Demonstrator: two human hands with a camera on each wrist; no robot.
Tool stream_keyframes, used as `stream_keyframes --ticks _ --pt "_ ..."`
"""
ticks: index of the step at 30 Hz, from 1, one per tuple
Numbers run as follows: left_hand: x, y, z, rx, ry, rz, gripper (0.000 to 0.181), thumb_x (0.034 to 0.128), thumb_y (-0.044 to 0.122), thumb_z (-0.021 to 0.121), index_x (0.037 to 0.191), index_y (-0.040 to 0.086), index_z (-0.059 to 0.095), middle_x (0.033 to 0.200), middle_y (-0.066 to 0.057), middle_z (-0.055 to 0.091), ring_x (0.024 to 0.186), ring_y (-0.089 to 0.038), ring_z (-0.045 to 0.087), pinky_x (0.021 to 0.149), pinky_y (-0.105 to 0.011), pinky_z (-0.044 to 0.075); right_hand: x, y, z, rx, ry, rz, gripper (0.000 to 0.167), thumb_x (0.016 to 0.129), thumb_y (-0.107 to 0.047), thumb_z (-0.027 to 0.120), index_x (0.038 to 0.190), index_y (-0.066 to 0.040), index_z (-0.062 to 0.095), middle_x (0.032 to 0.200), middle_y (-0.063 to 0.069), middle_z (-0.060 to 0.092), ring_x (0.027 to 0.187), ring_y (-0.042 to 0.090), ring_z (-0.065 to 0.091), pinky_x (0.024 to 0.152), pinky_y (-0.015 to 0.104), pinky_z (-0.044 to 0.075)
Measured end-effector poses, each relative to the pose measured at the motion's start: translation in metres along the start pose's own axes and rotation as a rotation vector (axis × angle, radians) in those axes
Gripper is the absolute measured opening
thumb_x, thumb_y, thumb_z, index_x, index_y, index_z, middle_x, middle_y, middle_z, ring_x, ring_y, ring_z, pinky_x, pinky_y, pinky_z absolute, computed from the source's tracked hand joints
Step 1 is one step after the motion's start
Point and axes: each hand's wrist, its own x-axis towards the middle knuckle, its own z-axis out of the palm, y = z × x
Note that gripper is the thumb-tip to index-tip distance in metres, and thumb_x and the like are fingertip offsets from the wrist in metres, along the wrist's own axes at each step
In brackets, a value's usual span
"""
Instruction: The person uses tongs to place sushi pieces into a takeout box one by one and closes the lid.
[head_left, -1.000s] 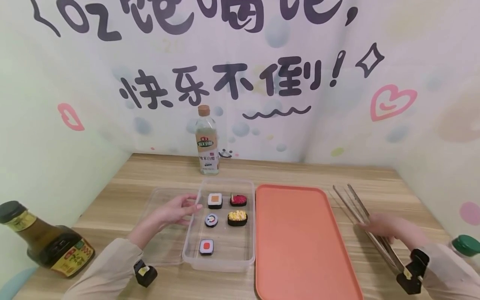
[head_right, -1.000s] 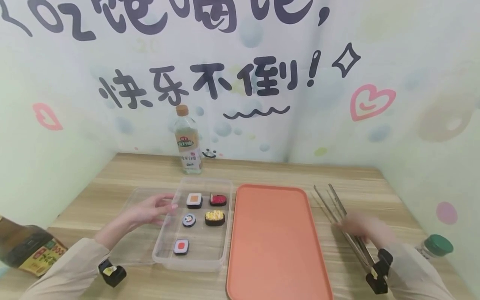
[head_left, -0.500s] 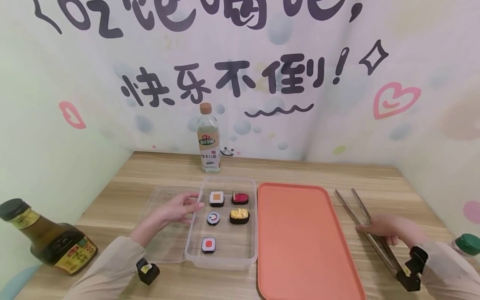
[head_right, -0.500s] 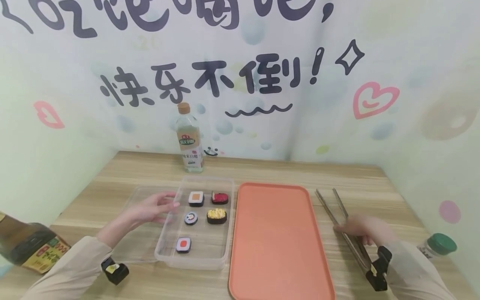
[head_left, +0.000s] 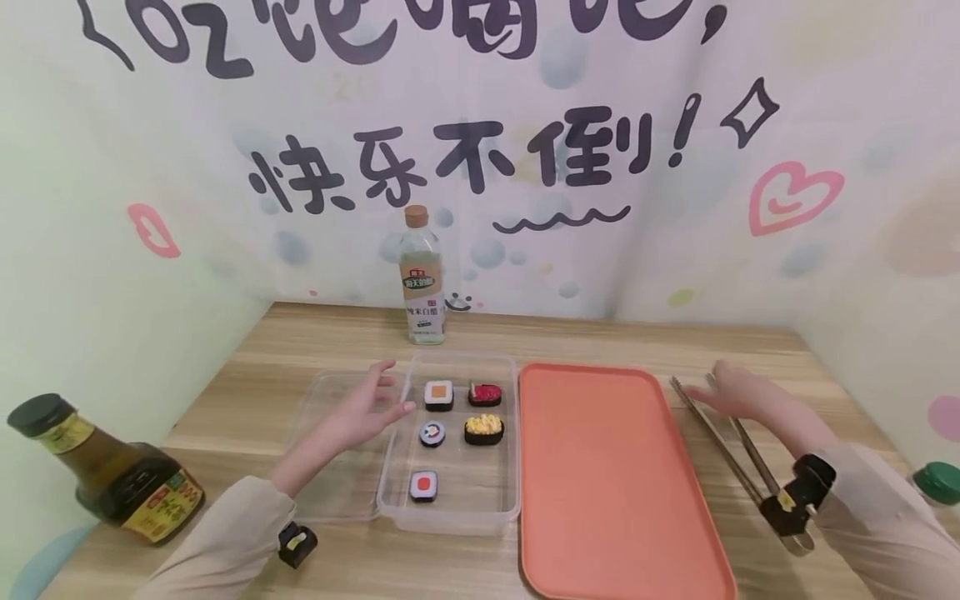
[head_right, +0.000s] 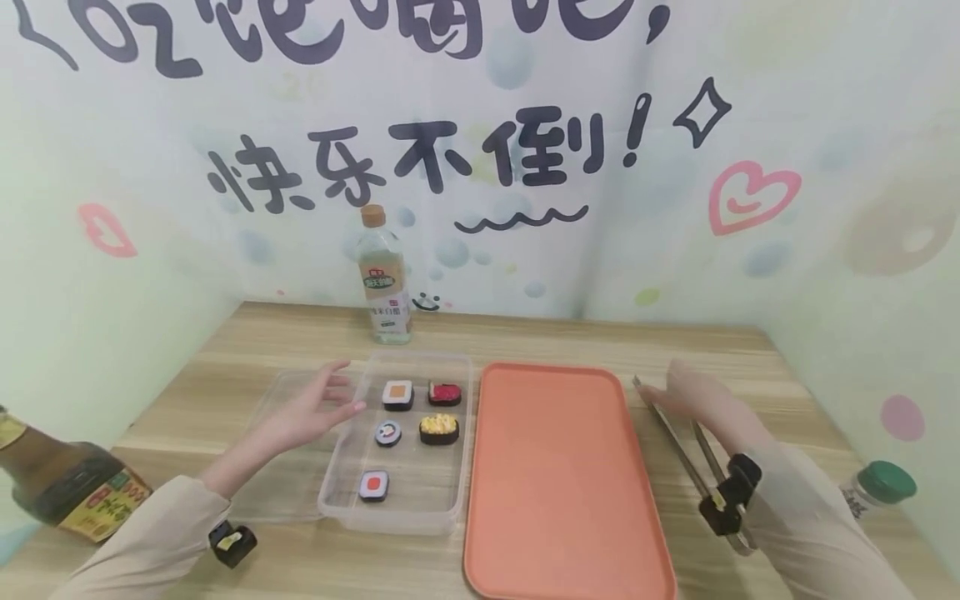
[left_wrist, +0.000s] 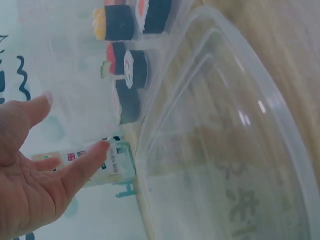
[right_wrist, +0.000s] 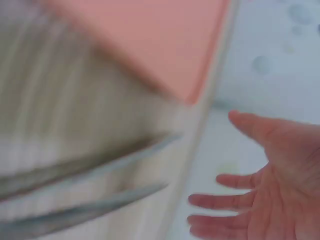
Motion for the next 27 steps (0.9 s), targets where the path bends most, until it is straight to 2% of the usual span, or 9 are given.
stream_keyframes --ticks 3,6,7,11,15,19,23,25,27 --pt "-0.002 -0.005 -0.006 0.081 0.057 0.013 0.072 0.0922 0.038 0.050 0.142 -0.002 0.017 0.140 -0.032 0.030 0.126 -0.046 0.036 0.104 -0.056 0.037 0.011 -0.033 -0.011 0.104 -0.018 -0.041 0.078 0.094 -0.045 0.040 0.125 0.025 0.029 0.113 0.044 0.048 0.101 0.048 0.054 0.082 0.053 0.048" --pt "-0.005 -0.015 -0.016 0.089 0.070 -0.002 0.065 0.0967 0.037 0.040 0.140 -0.007 0.020 0.139 -0.036 0.027 0.126 -0.049 0.034 0.104 -0.058 0.036 0.021 -0.074 -0.020 0.302 -0.080 -0.064 0.078 0.094 -0.048 0.037 0.136 0.016 0.021 0.132 0.038 0.038 0.118 0.048 0.042 0.094 0.056 0.043" --pt "-0.006 -0.019 -0.019 0.088 0.072 -0.011 0.063 0.0978 0.036 0.037 0.139 -0.009 0.020 0.138 -0.038 0.026 0.125 -0.051 0.033 0.104 -0.058 0.035 0.024 -0.089 -0.022 0.380 -0.107 -0.065 0.078 0.094 -0.049 0.036 0.139 0.012 0.018 0.139 0.036 0.029 0.124 0.048 0.036 0.098 0.057 0.041" --pt "-0.014 -0.032 -0.032 0.086 0.064 -0.057 0.065 0.0999 0.037 0.027 0.136 -0.016 0.017 0.137 -0.042 0.022 0.126 -0.054 0.028 0.104 -0.061 0.032 0.038 -0.151 -0.029 0.723 -0.193 -0.083 0.075 0.094 -0.048 0.038 0.143 0.003 0.015 0.146 0.027 0.022 0.133 0.043 0.028 0.107 0.051 0.037" --pt "-0.023 -0.045 -0.037 0.065 0.047 -0.113 0.066 0.1001 0.038 0.022 0.136 -0.017 0.014 0.137 -0.043 0.021 0.127 -0.055 0.023 0.106 -0.062 0.027 0.053 -0.219 -0.029 0.968 -0.274 -0.083 0.072 0.095 -0.046 0.038 0.144 0.001 0.013 0.147 0.024 0.025 0.135 0.039 0.027 0.109 0.047 0.036" --pt "-0.028 -0.055 -0.035 0.041 0.027 -0.148 0.065 0.1006 0.037 0.019 0.135 -0.018 0.014 0.137 -0.044 0.019 0.128 -0.055 0.020 0.108 -0.062 0.023 0.066 -0.274 -0.019 1.099 -0.365 -0.089 0.070 0.095 -0.045 0.038 0.146 -0.004 0.011 0.147 0.024 0.025 0.135 0.038 0.028 0.109 0.046 0.036" --pt "-0.031 -0.059 -0.029 0.081 0.021 -0.193 0.068 0.0998 0.042 0.016 0.137 -0.015 0.015 0.139 -0.041 0.020 0.129 -0.053 0.021 0.108 -0.061 0.025 0.078 -0.312 -0.002 1.199 -0.484 -0.079 0.070 0.095 -0.044 0.040 0.147 -0.010 0.008 0.148 0.024 0.021 0.136 0.039 0.024 0.108 0.050 0.035" --pt "-0.033 -0.060 -0.027 0.096 0.026 -0.206 0.069 0.0992 0.044 0.015 0.137 -0.014 0.016 0.139 -0.040 0.021 0.129 -0.053 0.022 0.108 -0.061 0.026 0.083 -0.326 0.008 1.258 -0.522 -0.030 0.071 0.095 -0.042 0.042 0.147 -0.011 0.007 0.149 0.027 0.015 0.137 0.043 0.017 0.110 0.053 0.031" --pt "-0.034 -0.062 -0.026 0.086 0.033 -0.205 0.070 0.0989 0.045 0.015 0.138 -0.014 0.016 0.138 -0.040 0.022 0.128 -0.053 0.022 0.107 -0.061 0.027 0.087 -0.341 0.020 1.297 -0.521 0.042 0.071 0.094 -0.039 0.045 0.147 -0.010 0.008 0.151 0.026 0.008 0.138 0.045 0.009 0.112 0.058 0.023"
